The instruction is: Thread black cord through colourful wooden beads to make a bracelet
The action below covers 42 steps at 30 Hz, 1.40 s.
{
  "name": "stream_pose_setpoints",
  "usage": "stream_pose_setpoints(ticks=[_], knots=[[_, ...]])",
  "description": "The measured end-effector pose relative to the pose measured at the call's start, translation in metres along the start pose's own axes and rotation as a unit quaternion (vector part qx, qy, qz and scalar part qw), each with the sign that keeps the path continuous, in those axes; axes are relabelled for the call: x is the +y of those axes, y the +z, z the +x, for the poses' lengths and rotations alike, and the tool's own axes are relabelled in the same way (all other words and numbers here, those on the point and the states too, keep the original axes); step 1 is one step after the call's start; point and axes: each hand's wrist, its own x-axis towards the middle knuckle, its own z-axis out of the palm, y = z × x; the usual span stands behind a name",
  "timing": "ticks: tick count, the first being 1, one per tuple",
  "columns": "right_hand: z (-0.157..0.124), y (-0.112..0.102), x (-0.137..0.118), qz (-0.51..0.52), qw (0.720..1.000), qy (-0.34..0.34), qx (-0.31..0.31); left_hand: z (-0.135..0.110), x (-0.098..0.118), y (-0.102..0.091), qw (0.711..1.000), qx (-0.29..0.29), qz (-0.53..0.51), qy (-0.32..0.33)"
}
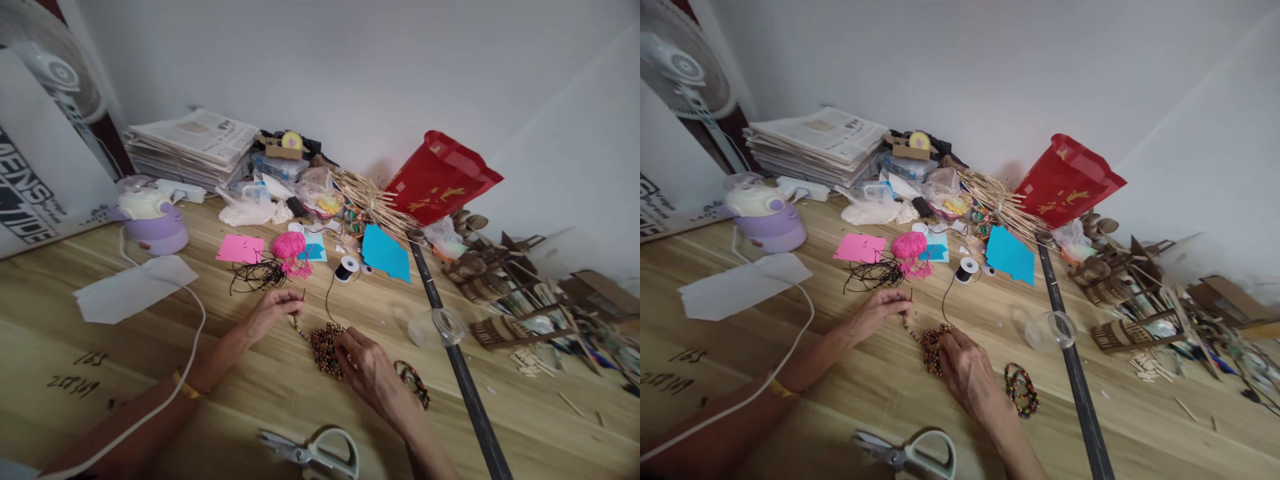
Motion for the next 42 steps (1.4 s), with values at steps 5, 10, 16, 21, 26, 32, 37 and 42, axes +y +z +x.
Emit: stream_pose_setpoints(ticks=[5,10,16,21,26,32,37,42], knots=[[-0.006,-0.011,-0.004,-0.005,1.000,-0.002,-0.020,0.008,0.001,-0.011,0.996,0.054,0.030,0.064],[-0.012,-0.013,0.000,-0.030,0.999,-0.012,-0.010,0.014,-0.006,-0.020,0.989,0.119,0.025,0.081],[-0.015,-0.013,0.008,-0.060,0.998,-0.006,-0.001,0.020,-0.010,-0.027,0.981,0.180,-0.005,0.074],[-0.017,-0.012,0.016,-0.066,0.998,0.011,0.023,0.021,-0.008,-0.028,0.971,0.224,-0.007,0.083],[-0.017,-0.014,0.020,-0.073,0.996,0.019,0.042,0.022,-0.008,-0.029,0.965,0.250,-0.035,0.069],[-0.017,-0.017,0.020,-0.078,0.995,0.011,0.064,0.022,-0.009,-0.030,0.965,0.248,-0.056,0.061],[-0.017,-0.019,0.019,-0.079,0.995,0.002,0.068,0.021,-0.008,-0.030,0.968,0.235,-0.064,0.058],[-0.016,-0.020,0.018,-0.072,0.994,-0.017,0.083,0.021,-0.009,-0.030,0.970,0.224,-0.078,0.054]])
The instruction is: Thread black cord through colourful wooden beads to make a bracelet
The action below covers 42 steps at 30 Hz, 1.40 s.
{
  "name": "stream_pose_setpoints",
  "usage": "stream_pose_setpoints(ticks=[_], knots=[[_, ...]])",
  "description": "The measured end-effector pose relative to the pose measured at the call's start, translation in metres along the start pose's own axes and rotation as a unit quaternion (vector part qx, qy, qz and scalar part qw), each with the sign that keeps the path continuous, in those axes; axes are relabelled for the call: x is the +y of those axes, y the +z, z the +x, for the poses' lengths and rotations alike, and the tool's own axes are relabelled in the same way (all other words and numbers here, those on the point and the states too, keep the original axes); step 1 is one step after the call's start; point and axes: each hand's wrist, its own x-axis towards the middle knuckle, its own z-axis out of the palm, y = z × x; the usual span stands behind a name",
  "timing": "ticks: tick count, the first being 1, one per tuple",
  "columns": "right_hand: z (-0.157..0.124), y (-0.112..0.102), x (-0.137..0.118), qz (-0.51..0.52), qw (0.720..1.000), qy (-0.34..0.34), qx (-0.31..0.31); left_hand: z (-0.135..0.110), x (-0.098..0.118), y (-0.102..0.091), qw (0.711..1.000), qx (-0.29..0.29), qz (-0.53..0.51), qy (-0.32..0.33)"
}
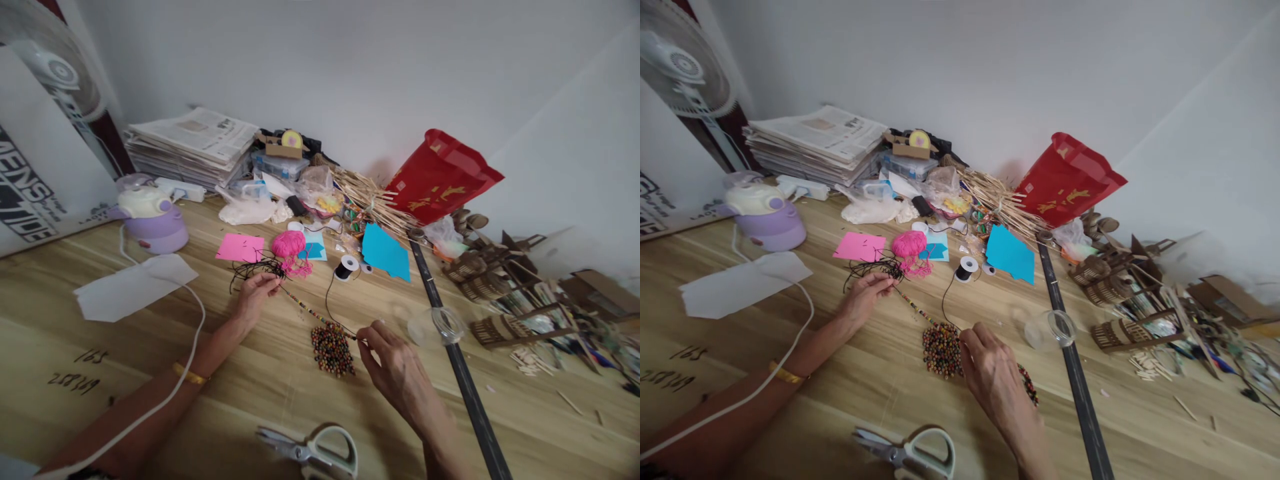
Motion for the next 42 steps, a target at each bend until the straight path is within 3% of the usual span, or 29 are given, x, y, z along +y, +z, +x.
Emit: stream_pose_setpoints(ticks=[16,31,38,42], knots=[[0.000,-0.002,0.001,0.057,0.998,0.018,0.007,-0.002,0.001,0.003,1.000,-0.014,0.018,-0.010],[-0.001,-0.003,-0.003,0.080,0.995,-0.007,0.053,-0.007,0.002,0.007,0.989,-0.116,-0.050,-0.075],[-0.001,-0.003,-0.006,0.097,0.993,0.000,0.061,-0.010,0.003,0.007,0.979,-0.179,-0.013,-0.095],[0.000,-0.004,-0.011,0.136,0.989,0.005,0.055,-0.017,0.010,0.010,0.972,-0.224,0.043,-0.060]])
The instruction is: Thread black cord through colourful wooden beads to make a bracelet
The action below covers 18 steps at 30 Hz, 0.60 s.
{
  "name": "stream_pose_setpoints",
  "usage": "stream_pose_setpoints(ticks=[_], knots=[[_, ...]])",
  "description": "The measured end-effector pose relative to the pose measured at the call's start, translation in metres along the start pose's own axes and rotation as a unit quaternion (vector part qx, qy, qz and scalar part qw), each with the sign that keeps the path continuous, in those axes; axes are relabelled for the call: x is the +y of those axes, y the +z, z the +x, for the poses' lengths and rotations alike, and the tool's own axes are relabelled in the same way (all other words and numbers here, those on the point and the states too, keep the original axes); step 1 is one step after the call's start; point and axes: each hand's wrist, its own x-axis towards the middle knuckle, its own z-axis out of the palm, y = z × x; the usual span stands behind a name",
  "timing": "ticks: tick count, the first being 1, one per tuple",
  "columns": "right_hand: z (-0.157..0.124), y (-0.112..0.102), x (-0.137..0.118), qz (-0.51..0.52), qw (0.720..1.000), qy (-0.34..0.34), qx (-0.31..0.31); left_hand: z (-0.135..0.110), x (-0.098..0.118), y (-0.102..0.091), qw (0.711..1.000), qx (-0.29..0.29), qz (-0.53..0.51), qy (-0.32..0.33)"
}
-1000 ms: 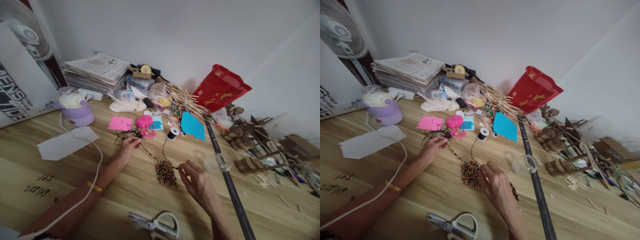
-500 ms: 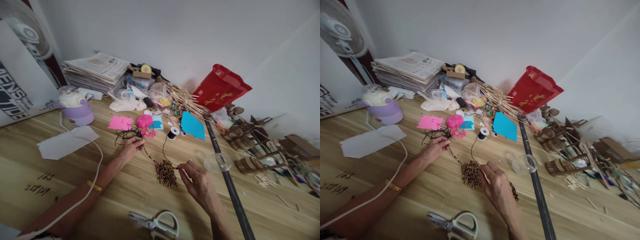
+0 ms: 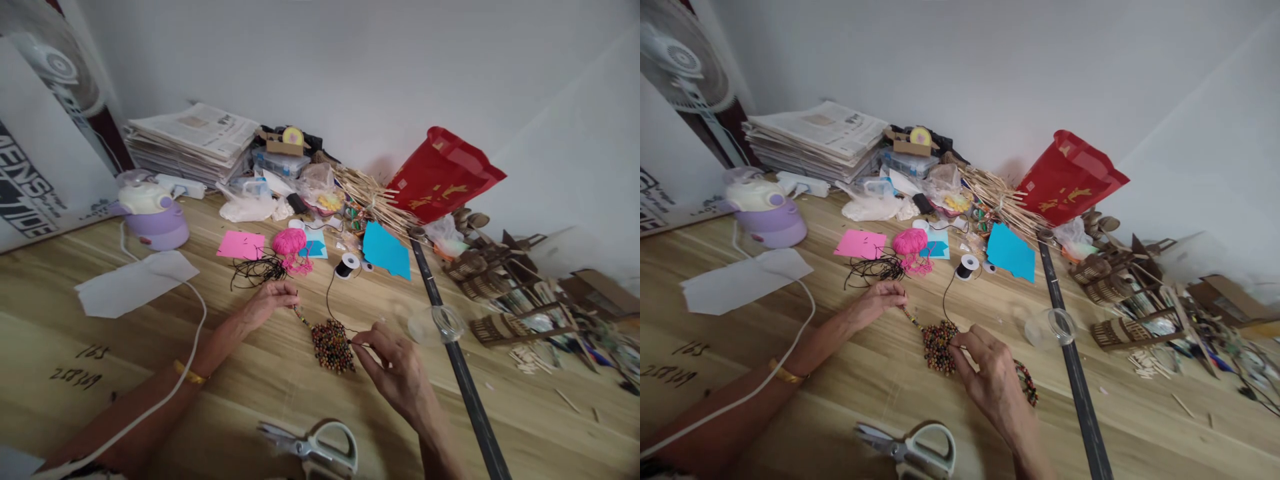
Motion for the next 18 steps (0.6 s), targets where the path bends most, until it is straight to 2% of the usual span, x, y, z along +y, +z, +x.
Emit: stream_pose_setpoints(ticks=[5,10,13,18], knots=[[0.003,0.008,-0.008,0.061,0.997,0.018,-0.033,-0.015,0.008,0.015,0.995,-0.097,0.028,-0.012],[0.008,0.019,-0.012,0.100,0.994,0.019,-0.044,-0.027,0.000,0.033,0.973,-0.228,0.017,-0.041],[0.010,0.024,-0.012,0.110,0.992,0.024,-0.050,-0.030,-0.008,0.038,0.967,-0.248,0.021,-0.056],[0.012,0.031,-0.009,0.117,0.991,0.020,-0.058,-0.030,-0.018,0.042,0.969,-0.236,0.027,-0.059]])
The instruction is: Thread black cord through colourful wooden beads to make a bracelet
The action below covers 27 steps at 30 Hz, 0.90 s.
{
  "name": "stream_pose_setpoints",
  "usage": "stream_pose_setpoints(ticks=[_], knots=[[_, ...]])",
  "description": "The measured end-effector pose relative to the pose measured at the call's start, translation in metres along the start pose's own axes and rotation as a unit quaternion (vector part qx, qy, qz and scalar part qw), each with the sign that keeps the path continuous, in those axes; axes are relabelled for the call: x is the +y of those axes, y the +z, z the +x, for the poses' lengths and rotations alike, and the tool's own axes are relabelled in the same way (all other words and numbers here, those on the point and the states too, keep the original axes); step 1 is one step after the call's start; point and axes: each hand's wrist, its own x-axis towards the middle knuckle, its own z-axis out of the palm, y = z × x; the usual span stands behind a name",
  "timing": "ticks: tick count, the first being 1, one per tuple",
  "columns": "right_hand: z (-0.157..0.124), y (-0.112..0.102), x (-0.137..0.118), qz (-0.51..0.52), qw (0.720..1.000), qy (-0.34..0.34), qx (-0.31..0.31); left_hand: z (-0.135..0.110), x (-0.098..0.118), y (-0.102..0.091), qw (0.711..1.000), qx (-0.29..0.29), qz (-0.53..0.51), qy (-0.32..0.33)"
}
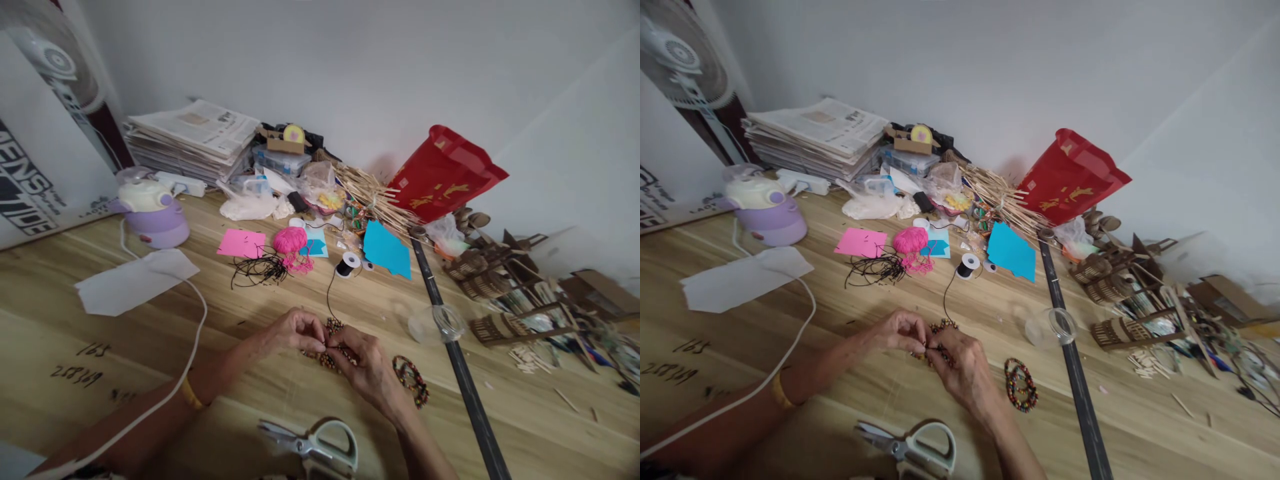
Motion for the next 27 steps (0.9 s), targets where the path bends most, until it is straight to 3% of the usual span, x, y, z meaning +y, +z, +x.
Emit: stream_pose_setpoints(ticks=[16,21,27], knots=[[0.001,-0.005,0.007,-0.049,0.997,0.019,-0.059,0.003,-0.008,-0.006,0.999,0.035,0.033,-0.016],[-0.003,-0.001,0.007,-0.085,0.995,0.051,-0.003,0.003,-0.006,-0.002,0.997,0.062,0.051,-0.008],[0.000,0.012,0.006,0.005,1.000,0.024,0.012,0.003,-0.004,0.001,0.997,0.065,0.052,0.005]])
